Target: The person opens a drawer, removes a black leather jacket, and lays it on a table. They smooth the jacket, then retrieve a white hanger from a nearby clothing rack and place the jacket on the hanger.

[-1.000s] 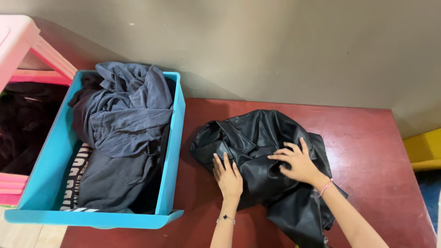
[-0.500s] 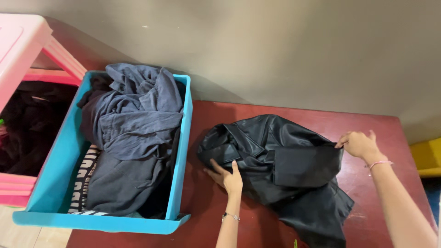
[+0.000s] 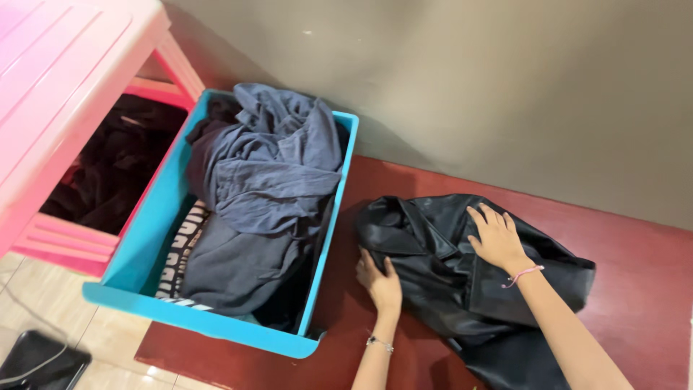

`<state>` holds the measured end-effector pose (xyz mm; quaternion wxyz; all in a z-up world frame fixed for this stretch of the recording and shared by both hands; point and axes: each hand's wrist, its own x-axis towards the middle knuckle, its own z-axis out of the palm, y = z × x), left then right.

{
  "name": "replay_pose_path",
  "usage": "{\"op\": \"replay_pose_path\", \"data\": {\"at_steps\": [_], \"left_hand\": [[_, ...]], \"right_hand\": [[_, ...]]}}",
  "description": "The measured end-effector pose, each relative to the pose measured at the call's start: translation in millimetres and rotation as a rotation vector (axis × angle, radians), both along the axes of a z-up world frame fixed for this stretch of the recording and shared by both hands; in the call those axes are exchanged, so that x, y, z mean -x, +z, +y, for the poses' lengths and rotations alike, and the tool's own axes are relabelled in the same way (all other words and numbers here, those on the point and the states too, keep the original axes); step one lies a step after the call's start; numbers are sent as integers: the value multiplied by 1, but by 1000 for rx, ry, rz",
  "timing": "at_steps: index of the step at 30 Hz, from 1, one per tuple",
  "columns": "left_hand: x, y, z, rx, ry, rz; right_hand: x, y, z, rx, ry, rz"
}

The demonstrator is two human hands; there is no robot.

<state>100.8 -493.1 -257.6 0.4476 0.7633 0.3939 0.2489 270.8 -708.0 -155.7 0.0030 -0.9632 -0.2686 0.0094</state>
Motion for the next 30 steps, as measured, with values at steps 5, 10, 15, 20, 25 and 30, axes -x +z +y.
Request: {"op": "replay_pose_path", "data": {"at_steps": [5, 10, 15, 20, 25, 30], "left_hand": [[9, 52, -4, 96, -156, -204], [9, 62, 3, 228, -259, 75], [9, 66, 5, 360, -241, 245], [7, 65, 9, 368, -232, 310], [7, 49, 11, 286, -207, 213], [9, 32, 4, 189, -145, -63]], "right_hand": [[-13, -43, -11, 13, 28, -84], [-30, -59, -23, -74, 2, -2], [-41, -47, -16, -112, -140, 242], [-29, -40, -1, 34, -308, 268], [-32, -29, -10, -98, -273, 399], [-16, -19, -18, -452, 167, 56]]}}
